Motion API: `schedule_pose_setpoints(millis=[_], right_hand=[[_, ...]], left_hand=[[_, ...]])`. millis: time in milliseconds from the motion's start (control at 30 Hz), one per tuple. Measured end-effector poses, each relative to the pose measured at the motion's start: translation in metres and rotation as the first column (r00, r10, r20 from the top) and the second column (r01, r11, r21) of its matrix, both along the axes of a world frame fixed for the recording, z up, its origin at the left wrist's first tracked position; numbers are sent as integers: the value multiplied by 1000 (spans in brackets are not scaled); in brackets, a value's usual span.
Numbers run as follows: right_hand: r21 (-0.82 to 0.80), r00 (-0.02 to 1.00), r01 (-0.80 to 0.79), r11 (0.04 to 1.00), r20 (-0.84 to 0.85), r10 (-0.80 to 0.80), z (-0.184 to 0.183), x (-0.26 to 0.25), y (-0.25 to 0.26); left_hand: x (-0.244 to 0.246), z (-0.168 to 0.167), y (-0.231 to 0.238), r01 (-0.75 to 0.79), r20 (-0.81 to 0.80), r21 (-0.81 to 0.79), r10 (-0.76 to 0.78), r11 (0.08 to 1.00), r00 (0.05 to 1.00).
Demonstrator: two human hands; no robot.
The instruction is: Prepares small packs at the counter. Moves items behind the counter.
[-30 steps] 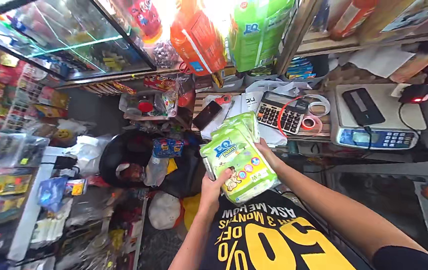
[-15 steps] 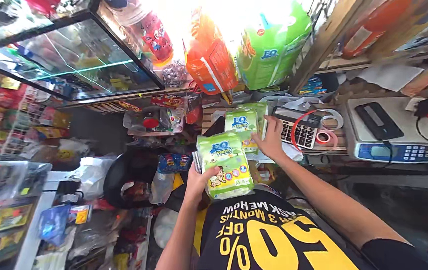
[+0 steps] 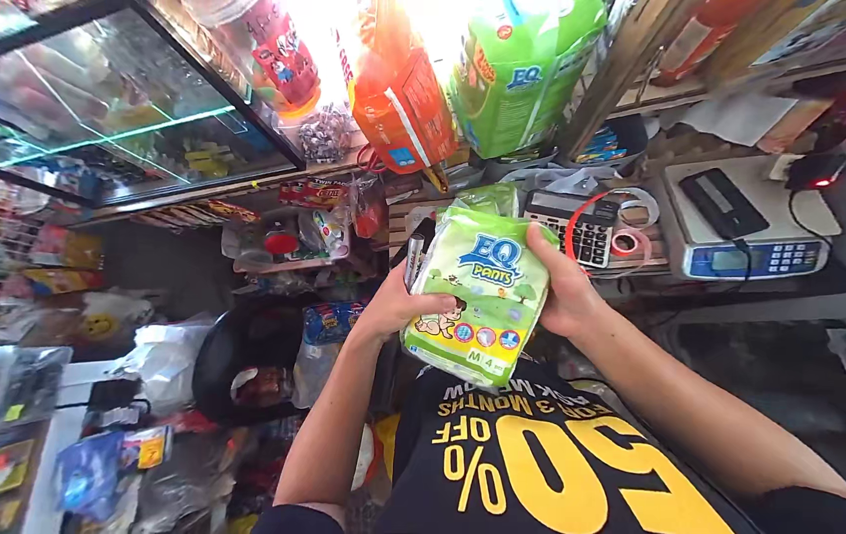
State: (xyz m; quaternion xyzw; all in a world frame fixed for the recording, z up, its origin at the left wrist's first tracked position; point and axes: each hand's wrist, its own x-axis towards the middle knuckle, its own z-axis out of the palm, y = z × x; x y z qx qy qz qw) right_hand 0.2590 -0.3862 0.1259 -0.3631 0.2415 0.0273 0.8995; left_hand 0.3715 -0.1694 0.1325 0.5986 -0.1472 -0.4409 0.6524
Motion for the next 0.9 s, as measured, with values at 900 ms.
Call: schedule_pose_setpoints(millis=[900], right_hand=[[-978,522,176,-112,-4,853,67,-55,-5]], left_hand=[[-60,66,-26,382,878,-120,-83,916,472]])
